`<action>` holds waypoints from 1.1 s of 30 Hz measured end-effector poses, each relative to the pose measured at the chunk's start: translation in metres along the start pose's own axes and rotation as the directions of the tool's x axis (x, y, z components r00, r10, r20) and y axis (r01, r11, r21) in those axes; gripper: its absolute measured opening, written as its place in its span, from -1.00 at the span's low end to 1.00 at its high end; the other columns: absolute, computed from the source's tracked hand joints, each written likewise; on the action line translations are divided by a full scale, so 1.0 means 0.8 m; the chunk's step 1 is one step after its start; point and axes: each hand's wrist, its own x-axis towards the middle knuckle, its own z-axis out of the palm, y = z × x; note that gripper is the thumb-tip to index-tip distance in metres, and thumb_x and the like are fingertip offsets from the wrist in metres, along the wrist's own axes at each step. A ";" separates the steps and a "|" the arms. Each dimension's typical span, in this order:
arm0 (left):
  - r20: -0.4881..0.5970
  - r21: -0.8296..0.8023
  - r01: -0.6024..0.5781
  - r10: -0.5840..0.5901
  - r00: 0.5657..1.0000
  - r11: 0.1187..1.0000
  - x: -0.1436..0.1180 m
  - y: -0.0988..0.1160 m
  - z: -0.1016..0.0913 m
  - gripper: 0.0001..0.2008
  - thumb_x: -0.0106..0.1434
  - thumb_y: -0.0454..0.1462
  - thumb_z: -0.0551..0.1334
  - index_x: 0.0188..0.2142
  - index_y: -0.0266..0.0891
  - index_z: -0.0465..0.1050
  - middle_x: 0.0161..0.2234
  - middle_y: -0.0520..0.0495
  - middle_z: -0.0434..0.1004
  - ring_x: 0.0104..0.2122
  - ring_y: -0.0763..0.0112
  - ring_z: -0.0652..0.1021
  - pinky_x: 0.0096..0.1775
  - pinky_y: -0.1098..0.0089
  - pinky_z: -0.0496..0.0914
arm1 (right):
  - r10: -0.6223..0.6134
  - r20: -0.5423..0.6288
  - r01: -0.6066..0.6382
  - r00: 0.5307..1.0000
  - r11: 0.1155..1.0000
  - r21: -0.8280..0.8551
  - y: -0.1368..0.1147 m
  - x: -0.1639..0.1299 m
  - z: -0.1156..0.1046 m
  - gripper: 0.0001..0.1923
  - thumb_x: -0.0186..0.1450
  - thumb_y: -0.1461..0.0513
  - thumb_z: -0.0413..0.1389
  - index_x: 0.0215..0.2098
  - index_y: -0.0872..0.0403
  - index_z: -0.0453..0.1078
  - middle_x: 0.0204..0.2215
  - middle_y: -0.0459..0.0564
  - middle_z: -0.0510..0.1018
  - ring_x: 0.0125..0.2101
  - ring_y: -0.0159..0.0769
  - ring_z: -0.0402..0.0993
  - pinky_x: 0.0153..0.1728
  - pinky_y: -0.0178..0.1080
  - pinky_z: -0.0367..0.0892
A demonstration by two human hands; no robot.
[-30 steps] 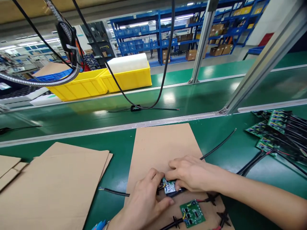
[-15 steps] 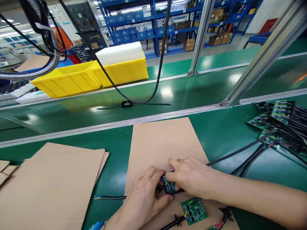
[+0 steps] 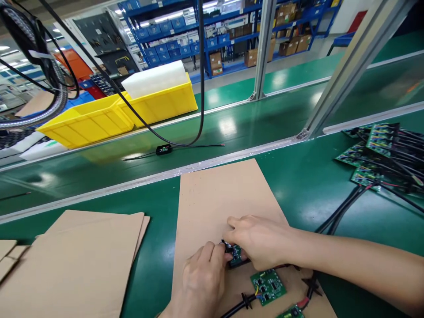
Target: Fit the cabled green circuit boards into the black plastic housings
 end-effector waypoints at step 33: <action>0.174 0.103 -0.096 0.077 0.982 0.990 -0.015 -0.021 0.002 -0.85 0.33 -0.43 0.07 -0.22 -0.22 0.35 -0.39 -0.01 0.43 -0.44 0.33 0.50 -0.40 0.36 0.42 | 0.110 0.010 -0.111 0.994 0.992 0.066 0.004 0.035 -0.002 -0.58 0.11 -0.02 0.33 -0.26 0.11 0.44 -0.36 0.00 0.52 -0.29 -0.14 0.45 -0.38 -0.25 0.26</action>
